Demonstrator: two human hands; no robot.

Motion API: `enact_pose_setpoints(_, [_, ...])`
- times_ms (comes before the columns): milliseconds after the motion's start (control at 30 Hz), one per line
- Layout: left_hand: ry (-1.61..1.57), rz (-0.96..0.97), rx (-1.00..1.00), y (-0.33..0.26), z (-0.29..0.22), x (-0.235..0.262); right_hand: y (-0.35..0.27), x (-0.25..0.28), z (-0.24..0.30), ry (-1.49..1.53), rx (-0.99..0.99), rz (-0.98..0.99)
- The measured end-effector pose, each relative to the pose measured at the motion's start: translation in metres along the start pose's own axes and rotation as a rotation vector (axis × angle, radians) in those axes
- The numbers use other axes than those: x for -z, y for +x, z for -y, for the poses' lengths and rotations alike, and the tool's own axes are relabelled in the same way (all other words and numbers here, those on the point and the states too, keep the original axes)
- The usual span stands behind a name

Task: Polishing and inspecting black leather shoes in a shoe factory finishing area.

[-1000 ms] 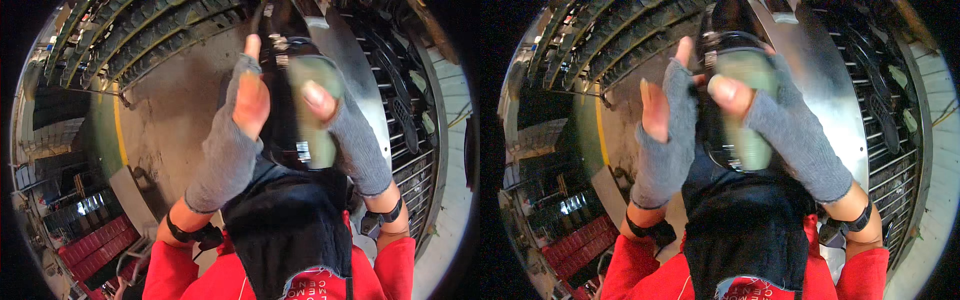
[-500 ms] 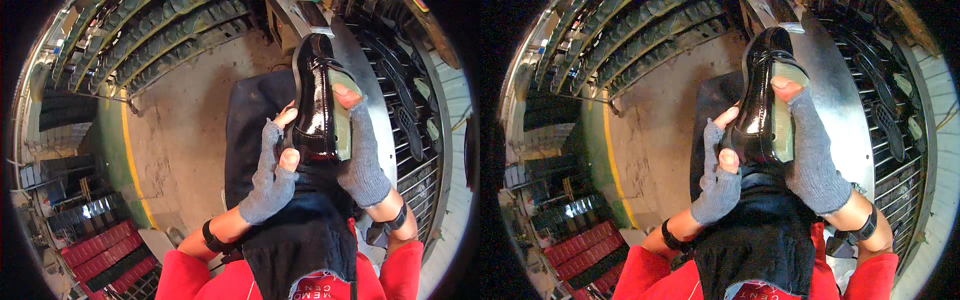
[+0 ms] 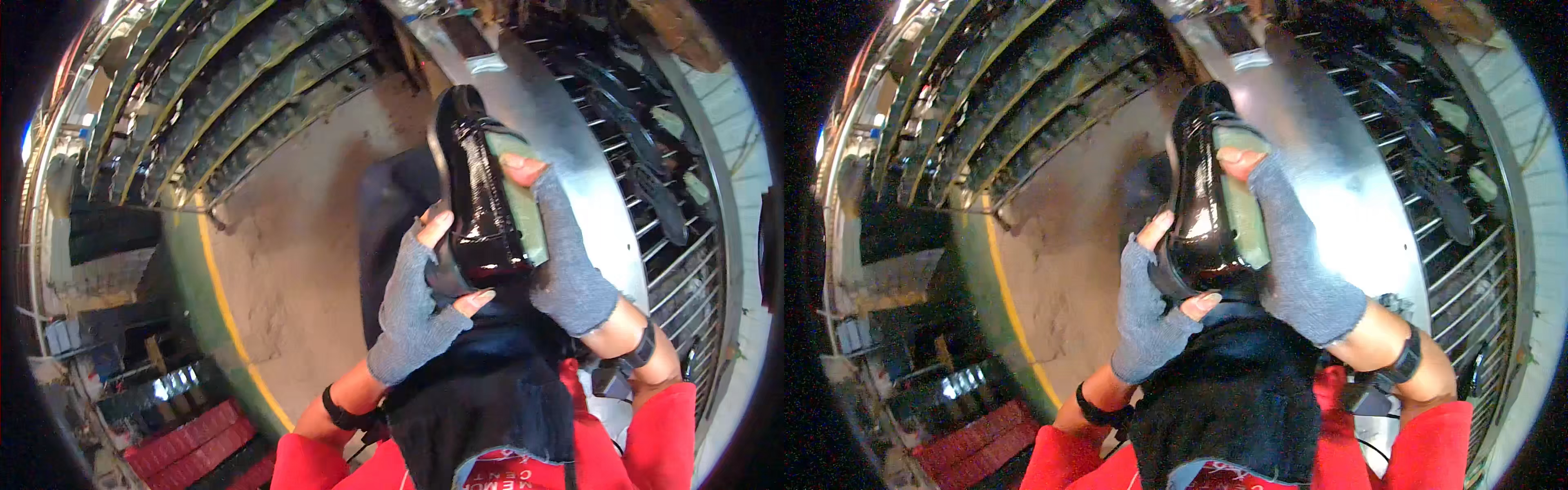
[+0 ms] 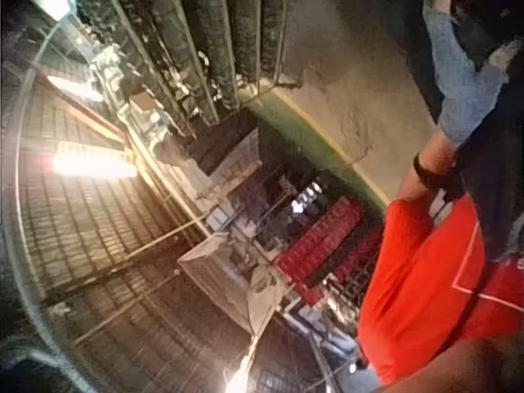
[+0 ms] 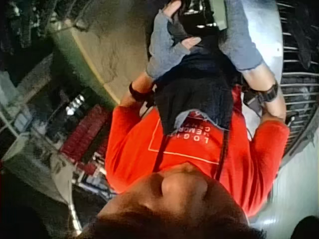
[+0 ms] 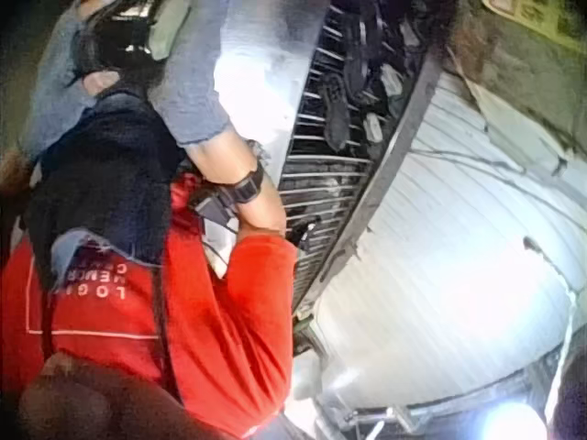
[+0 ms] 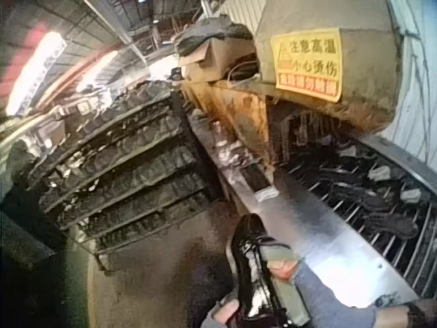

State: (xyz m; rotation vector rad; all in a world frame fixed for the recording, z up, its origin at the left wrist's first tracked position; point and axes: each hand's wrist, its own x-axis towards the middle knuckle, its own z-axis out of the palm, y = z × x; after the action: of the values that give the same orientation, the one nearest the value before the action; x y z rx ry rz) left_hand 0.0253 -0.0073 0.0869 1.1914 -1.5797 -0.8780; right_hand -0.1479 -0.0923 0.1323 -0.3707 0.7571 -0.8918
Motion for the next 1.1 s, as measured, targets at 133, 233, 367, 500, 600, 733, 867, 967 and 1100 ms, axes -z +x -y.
enact_pose_setpoints(133, [-0.039, 0.302, -0.020, 0.035, 0.018, 0.003, -0.006, 0.057, 0.017, 0.087, -0.002, 0.162])
enact_pose_setpoints(233, [-0.550, 0.355, 0.315, 0.030, 0.043, -0.004, -0.039, 0.126, 0.040, -0.092, 0.218, -0.107])
enact_pose_setpoints(367, [-0.408, 0.334, 0.374, -0.003, 0.078, 0.014, -0.144, 0.272, 0.062, -0.402, 0.395, -0.506])
enact_pose_setpoints(500, [-0.407, 0.163, 0.494, -0.016, 0.085, 0.015, -0.270, 0.415, 0.081, -0.754, 0.404, -1.049])
enact_pose_setpoints(600, [-0.459, 0.117, 0.481, -0.002, 0.091, 0.010, -0.332, 0.466, 0.088, -0.902, -0.083, -1.183])
enact_pose_setpoints(733, [-0.417, 0.130, 0.514, 0.009, 0.084, 0.007, -0.186, 0.359, 0.104, -2.112, 0.292, -0.881])
enact_pose_setpoints(867, [-0.364, 0.165, 0.542, 0.010, 0.080, 0.004, -0.059, 0.348, 0.115, -1.969, 0.547, -0.611])
enact_pose_setpoints(967, [-0.384, 0.191, 0.526, 0.013, 0.084, -0.004, -0.039, 0.365, 0.144, -1.970, 0.435, -0.510])
enact_pose_setpoints(1100, [-0.652, 0.129, 0.689, 0.013, 0.085, -0.010, -0.039, 0.253, 0.142, -2.098, 0.396, -0.422])
